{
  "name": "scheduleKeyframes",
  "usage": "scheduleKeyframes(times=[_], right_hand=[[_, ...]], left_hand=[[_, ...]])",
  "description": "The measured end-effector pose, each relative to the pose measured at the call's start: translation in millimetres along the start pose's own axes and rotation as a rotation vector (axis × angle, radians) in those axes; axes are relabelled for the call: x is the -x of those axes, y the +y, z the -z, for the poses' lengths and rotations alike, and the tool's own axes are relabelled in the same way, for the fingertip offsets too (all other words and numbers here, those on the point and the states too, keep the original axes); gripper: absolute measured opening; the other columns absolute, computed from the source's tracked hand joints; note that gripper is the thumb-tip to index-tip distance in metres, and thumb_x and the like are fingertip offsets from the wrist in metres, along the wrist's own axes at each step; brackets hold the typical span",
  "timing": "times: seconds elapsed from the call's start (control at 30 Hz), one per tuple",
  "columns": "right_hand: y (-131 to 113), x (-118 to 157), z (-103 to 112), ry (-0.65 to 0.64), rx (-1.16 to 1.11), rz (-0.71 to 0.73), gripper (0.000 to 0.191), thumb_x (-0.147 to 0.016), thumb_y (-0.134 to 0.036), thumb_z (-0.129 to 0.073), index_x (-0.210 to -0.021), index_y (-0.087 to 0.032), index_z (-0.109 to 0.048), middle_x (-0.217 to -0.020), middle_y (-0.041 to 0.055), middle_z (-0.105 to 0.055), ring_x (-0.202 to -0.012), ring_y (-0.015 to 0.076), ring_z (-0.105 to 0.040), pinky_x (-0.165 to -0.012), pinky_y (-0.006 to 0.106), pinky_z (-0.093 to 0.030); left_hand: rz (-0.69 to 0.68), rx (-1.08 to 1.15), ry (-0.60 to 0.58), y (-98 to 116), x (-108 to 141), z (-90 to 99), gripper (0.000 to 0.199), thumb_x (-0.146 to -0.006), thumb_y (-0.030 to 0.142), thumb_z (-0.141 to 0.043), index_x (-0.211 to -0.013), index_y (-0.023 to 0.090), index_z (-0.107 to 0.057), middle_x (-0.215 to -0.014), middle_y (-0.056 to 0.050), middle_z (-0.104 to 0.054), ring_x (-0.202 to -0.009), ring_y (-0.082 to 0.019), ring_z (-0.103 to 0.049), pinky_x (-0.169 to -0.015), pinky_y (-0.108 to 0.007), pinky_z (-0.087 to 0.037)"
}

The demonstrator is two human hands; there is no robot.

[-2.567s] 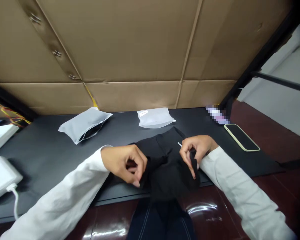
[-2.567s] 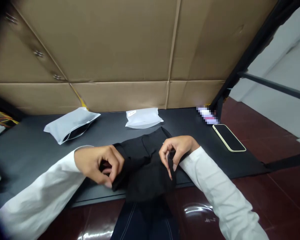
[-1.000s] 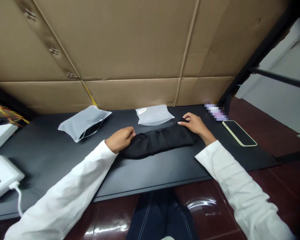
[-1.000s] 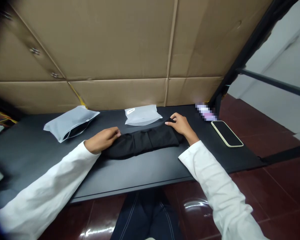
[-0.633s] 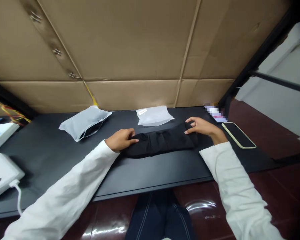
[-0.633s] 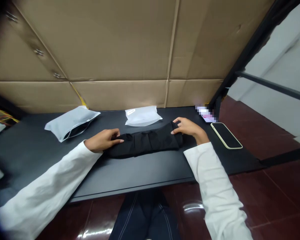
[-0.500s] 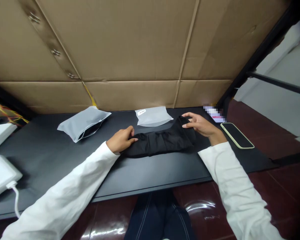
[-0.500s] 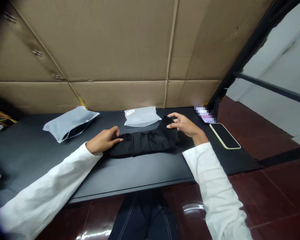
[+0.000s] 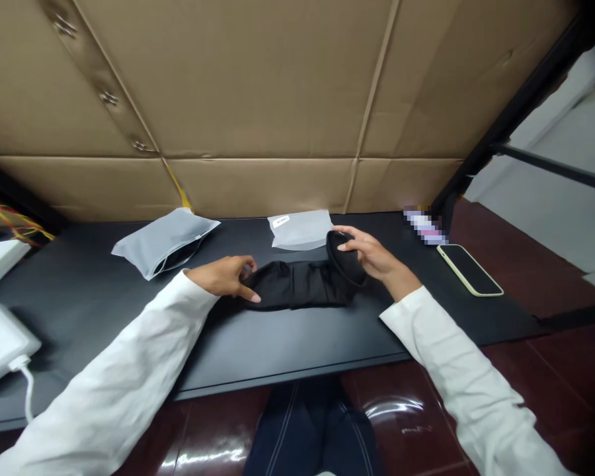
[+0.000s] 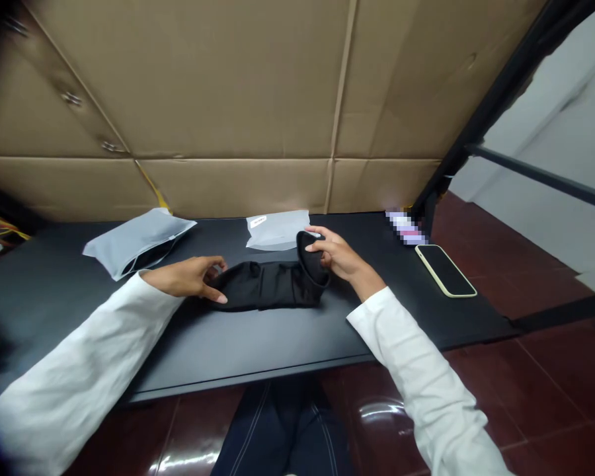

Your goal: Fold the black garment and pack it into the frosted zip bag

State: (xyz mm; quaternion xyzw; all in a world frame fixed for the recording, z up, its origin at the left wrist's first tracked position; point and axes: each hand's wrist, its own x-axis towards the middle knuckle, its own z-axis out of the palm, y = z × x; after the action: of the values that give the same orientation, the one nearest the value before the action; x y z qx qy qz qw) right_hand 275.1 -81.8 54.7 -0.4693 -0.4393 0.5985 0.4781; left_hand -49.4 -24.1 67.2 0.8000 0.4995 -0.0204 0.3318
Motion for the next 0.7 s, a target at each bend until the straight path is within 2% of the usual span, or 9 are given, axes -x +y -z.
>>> scheduleKeyframes(times=[0.07, 0.17, 0.27, 0.37, 0.43, 0.5, 0.57, 0.63, 0.7], right_hand=[[-7.6, 5.8, 14.4, -0.049, 0.066, 0.032, 0.064, -0.068, -0.021, -0.071, -0.13, -0.028, -0.056, -0.087, -0.003, -0.069, -0.061, 0.0105, -0.061, -0.05, 0.02, -0.049], [-14.5, 15.3, 30.0, -0.227, 0.199, 0.003, 0.068, -0.07, -0.022, -0.073, -0.135, -0.028, -0.054, -0.092, -0.0018, -0.07, -0.066, 0.0117, -0.064, -0.057, 0.021, -0.055], [-14.1, 19.7, 34.9, -0.481, 0.318, -0.104, 0.066, -0.067, -0.024, -0.079, -0.129, -0.023, -0.059, -0.1, 0.0017, -0.07, -0.074, 0.0136, -0.067, -0.063, 0.024, -0.058], [-9.3, 18.6, 32.9, -0.725, 0.365, -0.229, 0.072, -0.06, -0.022, -0.086, -0.126, -0.021, -0.059, -0.103, 0.0043, -0.071, -0.082, 0.0169, -0.07, -0.069, 0.026, -0.059], [-6.2, 17.7, 30.8, -0.834, 0.362, -0.288, 0.08, -0.055, -0.018, -0.089, -0.128, -0.02, -0.056, -0.105, 0.0055, -0.071, -0.089, 0.0195, -0.071, -0.076, 0.029, -0.059], [-4.1, 17.6, 28.6, -0.875, 0.361, -0.306, 0.082, -0.054, -0.016, -0.089, -0.129, -0.02, -0.054, -0.105, 0.006, -0.071, -0.092, 0.0205, -0.07, -0.08, 0.031, -0.058], [-2.7, 17.6, 26.1, -0.845, 0.394, -0.256, 0.072, -0.059, -0.017, -0.086, -0.125, -0.019, -0.056, -0.102, 0.005, -0.07, -0.089, 0.0193, -0.069, -0.078, 0.03, -0.057], [-1.4, 16.2, 23.4, -0.744, 0.477, -0.102, 0.051, -0.066, -0.019, -0.08, -0.114, -0.018, -0.062, -0.098, 0.0038, -0.069, -0.087, 0.0177, -0.068, -0.077, 0.029, -0.055], [-0.1, 12.9, 21.1, -0.602, 0.594, 0.11, 0.028, -0.074, -0.022, -0.074, -0.1, -0.018, -0.067, -0.095, 0.0035, -0.068, -0.089, 0.0176, -0.065, -0.082, 0.031, -0.052]], left_hand=[[-0.009, 0.005, 0.118, -4.4, -2.5, 4.4, 0.049, -0.049, 0.049, -0.079, -0.085, 0.022, -0.062, -0.073, 0.0, -0.066, -0.067, -0.021, -0.063, -0.059, -0.028, -0.044], [0.021, 0.012, 0.37, -8.2, -7.5, 7.1, 0.028, -0.06, 0.042, -0.069, -0.077, 0.02, -0.063, -0.069, 0.0, -0.065, -0.068, -0.02, -0.061, -0.062, -0.028, -0.044], [0.002, 0.034, 0.724, -5.4, -8.7, 3.0, 0.017, -0.064, 0.03, -0.062, -0.077, 0.019, -0.062, -0.067, 0.001, -0.061, -0.065, -0.017, -0.057, -0.064, -0.028, -0.044], [-0.217, 0.047, 1.118, 6.7, -5.5, -13.7, 0.018, -0.067, 0.022, -0.061, -0.085, 0.018, -0.062, -0.068, 0.002, -0.057, -0.063, -0.014, -0.054, -0.065, -0.027, -0.046], [-0.441, -0.006, 1.231, 18.0, -2.3, -32.0, 0.018, -0.07, 0.018, -0.061, -0.088, 0.017, -0.062, -0.071, 0.002, -0.056, -0.06, -0.013, -0.052, -0.061, -0.026, -0.046], [-0.667, -0.13, 1.195, 28.6, -0.1, -52.6, 0.014, -0.074, 0.013, -0.061, -0.088, 0.015, -0.062, -0.073, 0.0, -0.056, -0.063, -0.013, -0.054, -0.061, -0.026, -0.046], [-0.807, -0.251, 0.982, 36.0, -0.2, -71.2, 0.014, -0.079, 0.009, -0.059, -0.091, 0.015, -0.064, -0.081, -0.004, -0.062, -0.072, -0.015, -0.059, -0.064, -0.026, -0.049], [-0.928, -0.354, 0.788, 39.2, -2.5, -84.2, 0.014, -0.084, 0.011, -0.059, -0.095, 0.016, -0.066, -0.085, -0.005, -0.066, -0.078, -0.017, -0.06, -0.068, -0.027, -0.05], [-0.947, -0.38, 0.703, 39.6, -5.2, -90.2, 0.015, -0.089, 0.014, -0.059, -0.099, 0.018, -0.069, -0.087, -0.006, -0.067, -0.081, -0.018, -0.06, -0.07, -0.028, -0.051]])
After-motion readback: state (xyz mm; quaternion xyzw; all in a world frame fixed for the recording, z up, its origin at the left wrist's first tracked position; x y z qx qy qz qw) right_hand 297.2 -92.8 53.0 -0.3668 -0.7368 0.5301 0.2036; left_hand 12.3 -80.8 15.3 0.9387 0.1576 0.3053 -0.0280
